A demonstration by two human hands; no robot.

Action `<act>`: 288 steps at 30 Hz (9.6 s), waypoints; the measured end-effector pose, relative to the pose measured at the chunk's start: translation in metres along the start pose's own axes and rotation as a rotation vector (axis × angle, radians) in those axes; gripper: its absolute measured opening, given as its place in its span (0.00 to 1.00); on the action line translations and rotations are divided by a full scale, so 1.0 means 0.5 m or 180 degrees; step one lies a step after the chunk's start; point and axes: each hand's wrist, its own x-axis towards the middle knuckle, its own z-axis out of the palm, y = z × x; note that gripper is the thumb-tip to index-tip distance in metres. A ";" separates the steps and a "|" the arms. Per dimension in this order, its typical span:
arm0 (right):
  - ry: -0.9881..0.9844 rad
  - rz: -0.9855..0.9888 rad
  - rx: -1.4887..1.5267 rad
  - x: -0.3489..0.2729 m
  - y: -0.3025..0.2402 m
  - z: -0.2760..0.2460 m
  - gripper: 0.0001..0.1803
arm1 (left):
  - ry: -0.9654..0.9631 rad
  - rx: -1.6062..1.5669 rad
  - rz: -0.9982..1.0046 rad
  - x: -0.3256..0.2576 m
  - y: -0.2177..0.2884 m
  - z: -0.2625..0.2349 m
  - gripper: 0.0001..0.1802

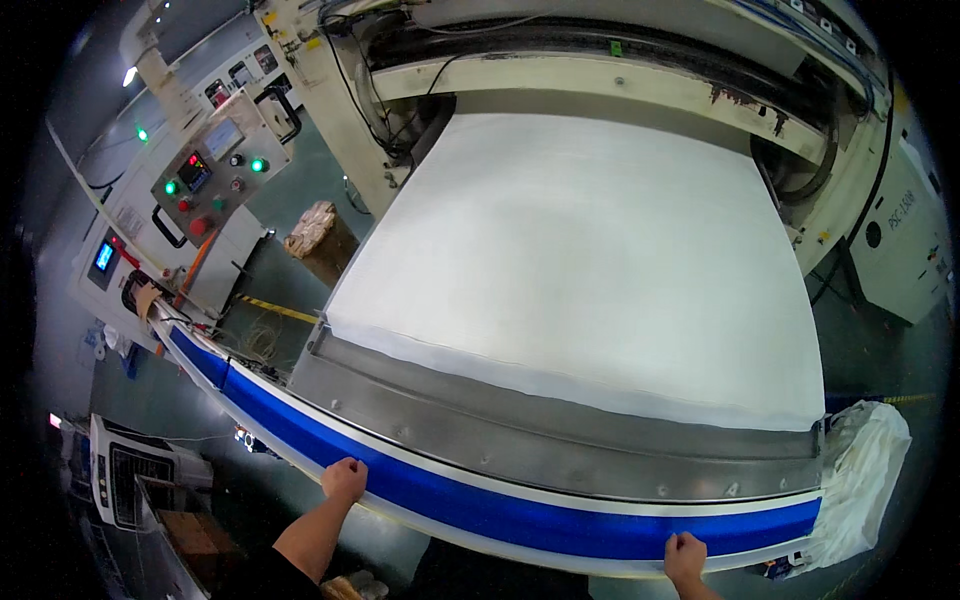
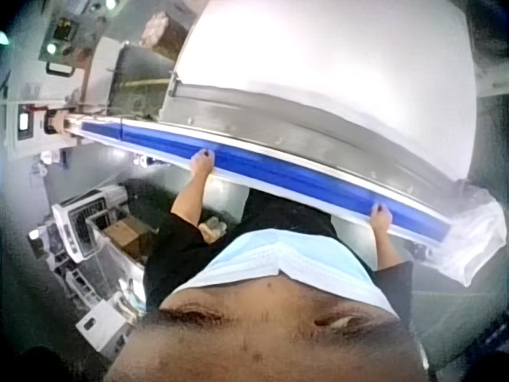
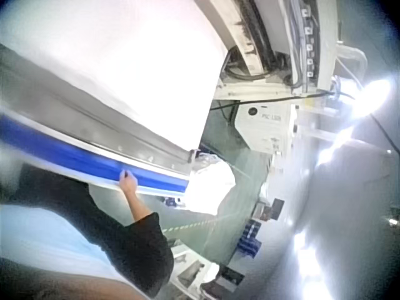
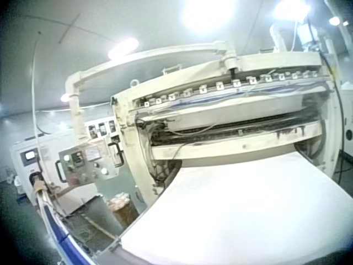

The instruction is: The person repeatedly folds the edge of a large white sheet and places it onto a curved metal conveyor. The sheet is handled one at a time and aligned along the machine's edge throughout the clip.

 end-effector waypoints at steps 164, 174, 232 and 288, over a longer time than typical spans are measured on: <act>-0.0972 -0.3027 0.0687 0.405 -1.487 0.565 0.11 | 0.1946 -0.0870 0.2284 0.664 0.079 -0.020 0.34; -0.1025 -0.2976 0.0755 0.405 -1.486 0.569 0.11 | 0.1942 -0.0844 0.2286 0.669 0.078 -0.018 0.20; -0.0466 0.0395 -0.2614 0.641 0.348 -0.316 0.19 | -0.0119 0.2852 0.2202 0.730 0.108 -0.123 0.18; -0.2767 0.0066 -0.1527 0.277 0.281 -0.120 0.15 | -0.0245 0.1700 0.0915 0.394 -0.010 0.019 0.17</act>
